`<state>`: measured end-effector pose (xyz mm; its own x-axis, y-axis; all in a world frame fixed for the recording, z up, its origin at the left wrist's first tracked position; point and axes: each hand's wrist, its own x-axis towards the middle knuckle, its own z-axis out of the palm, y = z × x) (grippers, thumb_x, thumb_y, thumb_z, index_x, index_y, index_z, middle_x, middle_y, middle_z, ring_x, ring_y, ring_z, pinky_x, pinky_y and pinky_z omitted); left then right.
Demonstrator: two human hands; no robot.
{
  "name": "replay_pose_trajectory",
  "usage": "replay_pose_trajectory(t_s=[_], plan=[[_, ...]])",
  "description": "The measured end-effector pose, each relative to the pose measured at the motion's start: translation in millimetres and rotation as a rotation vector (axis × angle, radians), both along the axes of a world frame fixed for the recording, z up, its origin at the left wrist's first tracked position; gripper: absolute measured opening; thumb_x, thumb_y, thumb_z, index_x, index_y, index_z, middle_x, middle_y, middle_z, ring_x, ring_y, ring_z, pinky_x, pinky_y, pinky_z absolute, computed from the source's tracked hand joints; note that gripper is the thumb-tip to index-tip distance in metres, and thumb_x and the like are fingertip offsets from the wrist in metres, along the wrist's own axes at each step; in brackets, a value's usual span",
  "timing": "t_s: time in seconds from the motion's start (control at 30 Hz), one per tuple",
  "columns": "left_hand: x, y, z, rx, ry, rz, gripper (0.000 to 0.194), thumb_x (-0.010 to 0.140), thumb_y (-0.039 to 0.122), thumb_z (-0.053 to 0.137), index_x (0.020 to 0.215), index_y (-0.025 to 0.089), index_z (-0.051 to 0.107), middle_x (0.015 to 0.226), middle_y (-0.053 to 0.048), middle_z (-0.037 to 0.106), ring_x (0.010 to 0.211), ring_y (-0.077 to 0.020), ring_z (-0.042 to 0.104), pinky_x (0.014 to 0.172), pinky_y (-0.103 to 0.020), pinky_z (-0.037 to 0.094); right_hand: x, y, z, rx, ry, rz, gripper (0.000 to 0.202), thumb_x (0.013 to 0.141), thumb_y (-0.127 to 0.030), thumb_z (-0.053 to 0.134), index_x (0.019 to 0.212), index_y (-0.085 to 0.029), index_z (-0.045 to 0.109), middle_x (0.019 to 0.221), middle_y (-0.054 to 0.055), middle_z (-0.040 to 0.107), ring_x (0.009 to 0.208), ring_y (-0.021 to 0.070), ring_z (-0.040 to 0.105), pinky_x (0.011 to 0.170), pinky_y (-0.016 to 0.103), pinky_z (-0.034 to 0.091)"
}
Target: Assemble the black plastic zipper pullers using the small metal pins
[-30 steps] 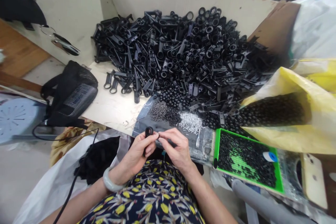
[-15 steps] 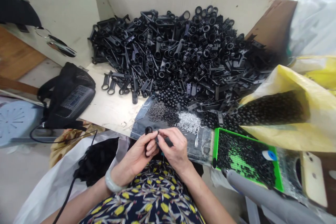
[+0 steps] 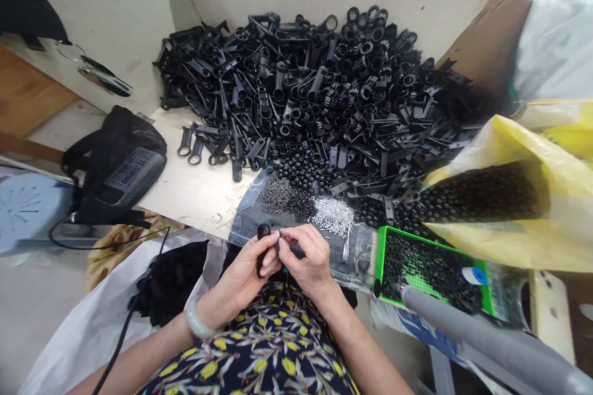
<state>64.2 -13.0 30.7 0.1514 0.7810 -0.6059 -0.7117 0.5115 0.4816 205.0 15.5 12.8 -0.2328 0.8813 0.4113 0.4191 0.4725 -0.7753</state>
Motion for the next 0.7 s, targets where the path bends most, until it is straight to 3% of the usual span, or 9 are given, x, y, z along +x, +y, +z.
replay_pose_trajectory(t_s=[0.17,0.47,0.6,0.7], plan=[[0,1,1.0,0.018,0.053,0.016,0.039,0.074,0.037,0.088,0.071,0.017,0.054,0.048,0.010,0.042,0.043,-0.0024,0.030,0.046,-0.018,0.024,3,0,-0.5,-0.013,0.007,0.027,0.013,0.094,-0.019,0.066,0.105,-0.023,0.072,0.085,0.003,0.073,0.074,0.0177,0.067,0.070,0.033,0.056],[1,-2,-2.1,0.017,-0.037,-0.003,0.036,0.080,0.033,0.084,0.071,0.017,0.053,0.050,0.009,0.044,0.045,-0.0035,0.032,0.049,-0.019,0.026,8,3,-7.9,0.001,0.011,0.077,0.014,0.091,-0.016,0.068,0.103,-0.023,0.070,0.084,0.002,0.071,0.074,0.0169,0.066,0.070,0.032,0.055],[0,-3,-1.1,0.031,0.002,-0.038,0.031,0.083,0.035,0.082,0.077,0.016,0.057,0.053,0.008,0.046,0.048,-0.0043,0.031,0.050,-0.020,0.025,12,4,-8.4,-0.108,0.075,0.085,0.010,0.092,-0.018,0.067,0.100,-0.022,0.071,0.083,0.002,0.069,0.072,0.0157,0.064,0.068,0.030,0.055],[-8,-3,5.3,0.027,0.031,-0.060,0.028,0.086,0.039,0.077,0.093,0.015,0.065,0.059,0.006,0.051,0.053,-0.0070,0.038,0.054,-0.021,0.030,15,5,-10.8,-0.214,0.164,0.078,0.008,0.092,-0.019,0.065,0.097,-0.022,0.071,0.082,0.002,0.066,0.069,0.0140,0.061,0.065,0.028,0.054]])
